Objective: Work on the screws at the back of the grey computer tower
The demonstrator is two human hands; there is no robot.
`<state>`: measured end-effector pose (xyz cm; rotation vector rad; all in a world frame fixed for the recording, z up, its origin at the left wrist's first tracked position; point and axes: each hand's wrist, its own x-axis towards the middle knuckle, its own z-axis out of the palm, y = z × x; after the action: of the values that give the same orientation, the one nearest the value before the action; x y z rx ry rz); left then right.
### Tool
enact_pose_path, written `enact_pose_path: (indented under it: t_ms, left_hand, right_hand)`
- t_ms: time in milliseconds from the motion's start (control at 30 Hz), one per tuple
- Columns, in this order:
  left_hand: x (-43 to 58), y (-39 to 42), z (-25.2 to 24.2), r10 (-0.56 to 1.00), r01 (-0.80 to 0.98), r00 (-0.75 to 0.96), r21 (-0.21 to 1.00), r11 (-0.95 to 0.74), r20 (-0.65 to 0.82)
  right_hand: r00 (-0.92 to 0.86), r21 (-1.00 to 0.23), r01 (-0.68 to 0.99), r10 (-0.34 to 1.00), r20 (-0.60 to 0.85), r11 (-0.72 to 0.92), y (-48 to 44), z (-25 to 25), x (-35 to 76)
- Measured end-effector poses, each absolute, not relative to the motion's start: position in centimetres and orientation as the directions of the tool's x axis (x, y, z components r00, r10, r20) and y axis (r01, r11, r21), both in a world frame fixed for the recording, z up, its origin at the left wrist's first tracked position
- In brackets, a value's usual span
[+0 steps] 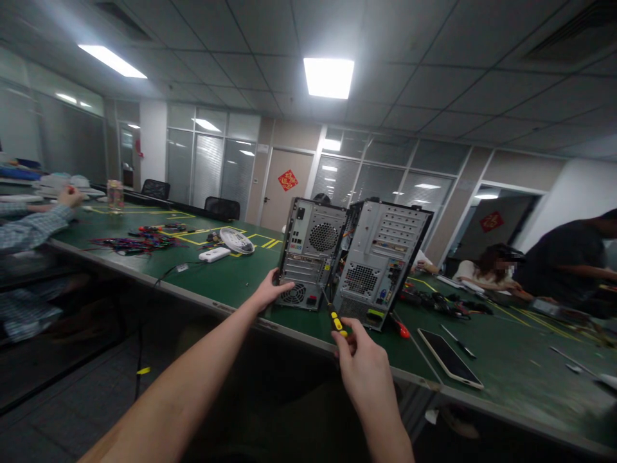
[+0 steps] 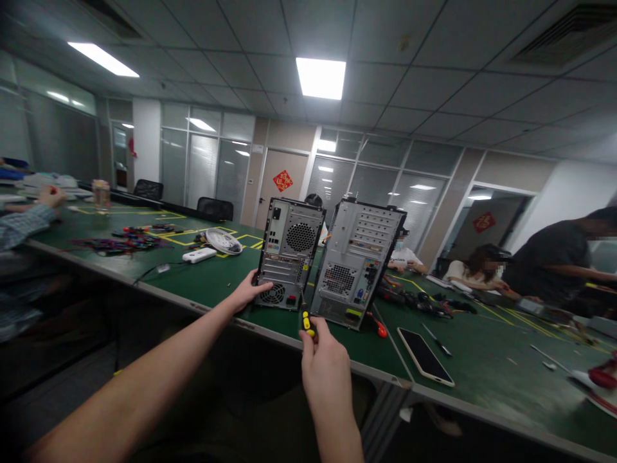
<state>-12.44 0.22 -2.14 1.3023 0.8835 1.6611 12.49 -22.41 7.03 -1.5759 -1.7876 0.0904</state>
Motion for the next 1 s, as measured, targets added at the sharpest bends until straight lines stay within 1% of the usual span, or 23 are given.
enact_pose_path:
  t_ms: [133, 233, 467, 667, 733, 800, 867, 933, 1000]
  left_hand:
    - [-12.4, 0.0, -1.9, 0.921, -0.16, -0.12, 0.908, -0.387, 0.371]
    - [-12.4, -0.1, -1.8, 0.92, -0.153, -0.125, 0.909, -0.388, 0.372]
    - [-12.3, -0.3, -1.6, 0.916, -0.146, -0.133, 0.907, -0.395, 0.377]
    - [-12.2, -0.5, -1.4, 0.918, -0.142, -0.133, 0.91, -0.39, 0.373]
    - [-12.2, -0.4, -1.5, 0.915, -0.158, -0.128, 0.904, -0.399, 0.381]
    - [-12.3, -0.4, -1.6, 0.911, -0.167, -0.129, 0.897, -0.409, 0.391]
    - [-12.3, -0.4, -1.5, 0.912, -0.161, -0.132, 0.899, -0.406, 0.388]
    - [-12.2, -0.6, -1.3, 0.917, -0.15, -0.129, 0.907, -0.394, 0.377]
    - [-12.1, -0.9, -1.1, 0.921, -0.147, -0.123, 0.911, -0.386, 0.371]
  right_hand:
    - [-0.039, -0.408, 0.872, 0.871, 0.49, 0.269, -22.6, 7.1, 12.7]
    - [-0.051, -0.384, 0.885, 0.874, 0.484, 0.264, -22.7, 7.3, 12.9]
    - [0.032, -0.472, 0.861, 0.908, 0.418, 0.188, -22.5, 7.3, 13.4]
    - [0.018, -0.575, 0.778, 0.906, 0.422, 0.252, -22.4, 7.3, 13.4]
    - [-0.003, -0.586, 0.762, 0.906, 0.423, 0.276, -22.5, 7.4, 13.4]
    - [-0.019, -0.557, 0.777, 0.896, 0.444, 0.293, -22.5, 7.5, 13.5]
    - [-0.016, -0.498, 0.819, 0.88, 0.475, 0.284, -22.5, 7.4, 13.5]
    - [0.004, -0.453, 0.857, 0.876, 0.482, 0.246, -22.5, 7.2, 13.6]
    - [0.036, -0.45, 0.87, 0.884, 0.467, 0.202, -22.4, 7.0, 13.7]
